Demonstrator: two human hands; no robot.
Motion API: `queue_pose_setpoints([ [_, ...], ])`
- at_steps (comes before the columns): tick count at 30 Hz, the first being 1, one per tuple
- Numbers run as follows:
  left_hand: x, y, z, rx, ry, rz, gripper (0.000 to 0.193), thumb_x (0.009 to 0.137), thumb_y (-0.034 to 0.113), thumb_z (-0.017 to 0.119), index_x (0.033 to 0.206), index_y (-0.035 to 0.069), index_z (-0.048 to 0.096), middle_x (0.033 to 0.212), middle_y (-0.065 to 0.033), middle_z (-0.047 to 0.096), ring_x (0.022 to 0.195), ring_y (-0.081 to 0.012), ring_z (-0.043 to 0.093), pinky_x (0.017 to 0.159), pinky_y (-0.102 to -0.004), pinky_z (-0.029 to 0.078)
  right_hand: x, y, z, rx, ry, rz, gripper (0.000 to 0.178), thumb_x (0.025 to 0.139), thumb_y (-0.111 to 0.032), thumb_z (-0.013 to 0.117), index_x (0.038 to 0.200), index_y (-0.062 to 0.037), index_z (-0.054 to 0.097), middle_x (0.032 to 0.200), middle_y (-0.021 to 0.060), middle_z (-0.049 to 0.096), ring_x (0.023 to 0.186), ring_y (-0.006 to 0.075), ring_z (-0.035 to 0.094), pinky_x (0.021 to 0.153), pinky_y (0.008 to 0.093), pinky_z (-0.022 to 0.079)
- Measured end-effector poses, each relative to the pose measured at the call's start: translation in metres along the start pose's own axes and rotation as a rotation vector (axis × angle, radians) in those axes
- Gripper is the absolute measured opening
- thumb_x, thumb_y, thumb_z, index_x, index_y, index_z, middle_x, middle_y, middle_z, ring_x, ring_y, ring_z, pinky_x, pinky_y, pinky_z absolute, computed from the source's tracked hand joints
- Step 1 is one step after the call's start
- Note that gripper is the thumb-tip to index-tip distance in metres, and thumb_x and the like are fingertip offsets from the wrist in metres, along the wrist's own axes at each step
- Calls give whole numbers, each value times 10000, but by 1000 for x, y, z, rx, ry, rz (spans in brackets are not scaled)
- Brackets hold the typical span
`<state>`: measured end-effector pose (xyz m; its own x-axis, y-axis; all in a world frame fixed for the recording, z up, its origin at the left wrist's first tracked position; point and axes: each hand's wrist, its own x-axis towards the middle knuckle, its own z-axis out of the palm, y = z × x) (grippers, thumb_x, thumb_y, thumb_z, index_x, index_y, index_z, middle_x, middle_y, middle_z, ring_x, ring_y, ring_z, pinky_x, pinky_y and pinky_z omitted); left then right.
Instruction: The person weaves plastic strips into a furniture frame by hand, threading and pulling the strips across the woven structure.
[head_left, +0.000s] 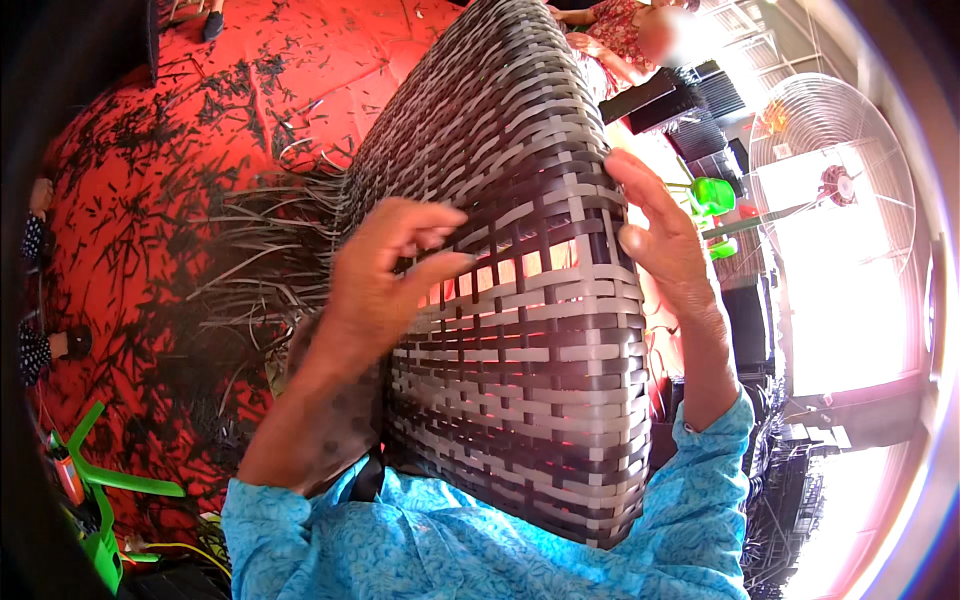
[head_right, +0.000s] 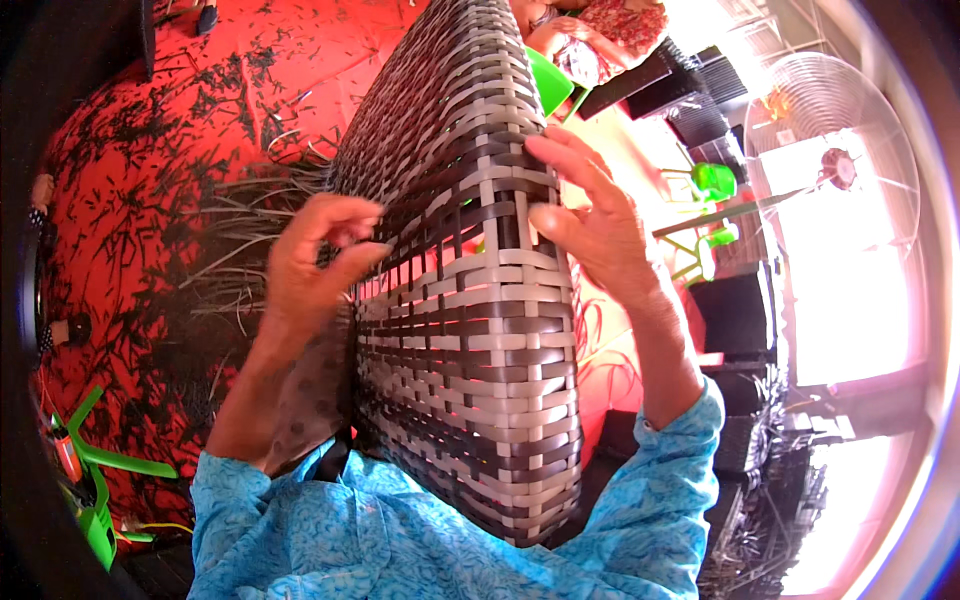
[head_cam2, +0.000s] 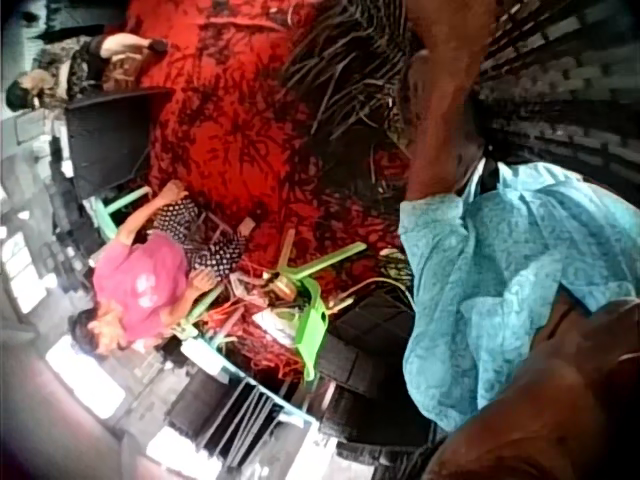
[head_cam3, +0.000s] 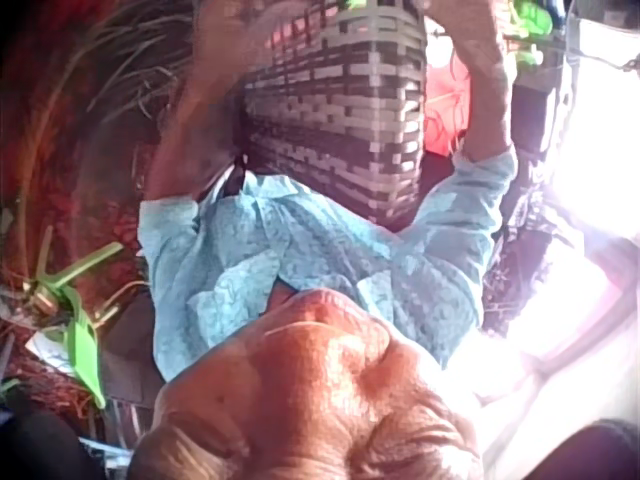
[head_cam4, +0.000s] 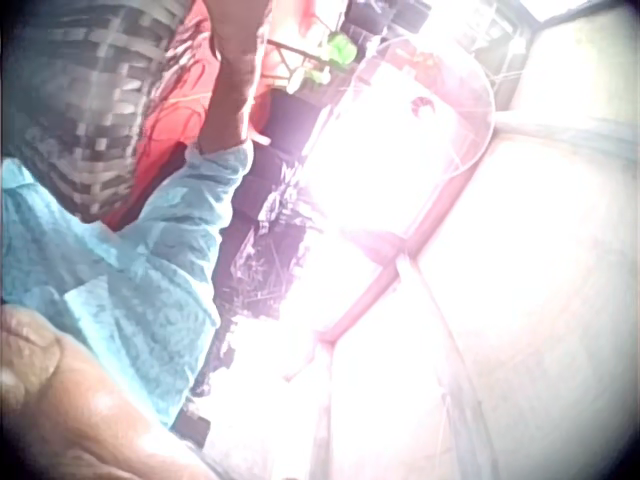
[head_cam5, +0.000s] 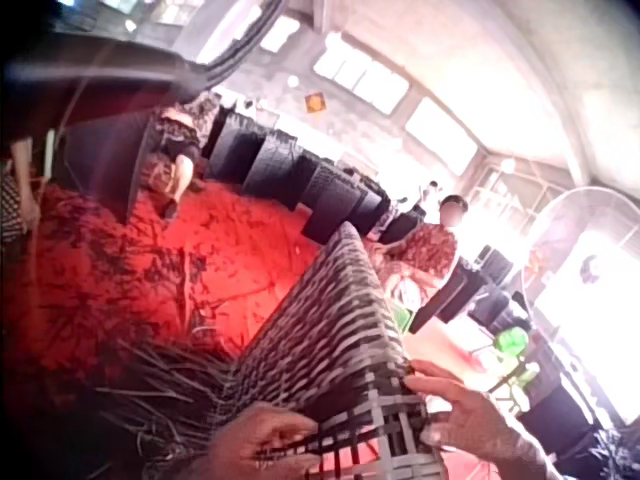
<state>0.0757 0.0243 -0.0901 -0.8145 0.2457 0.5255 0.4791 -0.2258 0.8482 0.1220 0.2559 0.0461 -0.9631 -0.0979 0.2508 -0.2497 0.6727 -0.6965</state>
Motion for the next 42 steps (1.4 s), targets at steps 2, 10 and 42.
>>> queue_pose_setpoints([
  [2, 15, 26, 23, -37, -9, 52, 299, 702, 79, 703, 966, 32, 571, 827, -67, 540, 744, -151, 519, 668, -266, 431, 0, -15, -10, 159, -204, 55, 481, 794, -103, 649, 1245, -71, 483, 1357, 86, 322, 1127, 157, 454, 839, 263, 467],
  [10, 32, 30, 45, -16, 34, 130, 246, 709, 77, 697, 916, 23, 576, 815, -72, 542, 688, -170, 548, 590, -279, 451, 0, -9, -5, 110, -100, 45, 419, 776, -55, 663, 1178, -47, 547, 1336, 109, 356, 1088, 151, 490, 810, 263, 499],
  [42, -2, -33, 17, -146, 22, -86, 292, 713, 89, 680, 982, 27, 584, 880, -56, 541, 762, -145, 526, 654, -252, 439, -10, 5, 9, 129, -29, 61, 465, 821, -134, 616, 1253, -33, 475, 1386, 111, 320, 1242, 197, 355, 1030, 329, 286],
])
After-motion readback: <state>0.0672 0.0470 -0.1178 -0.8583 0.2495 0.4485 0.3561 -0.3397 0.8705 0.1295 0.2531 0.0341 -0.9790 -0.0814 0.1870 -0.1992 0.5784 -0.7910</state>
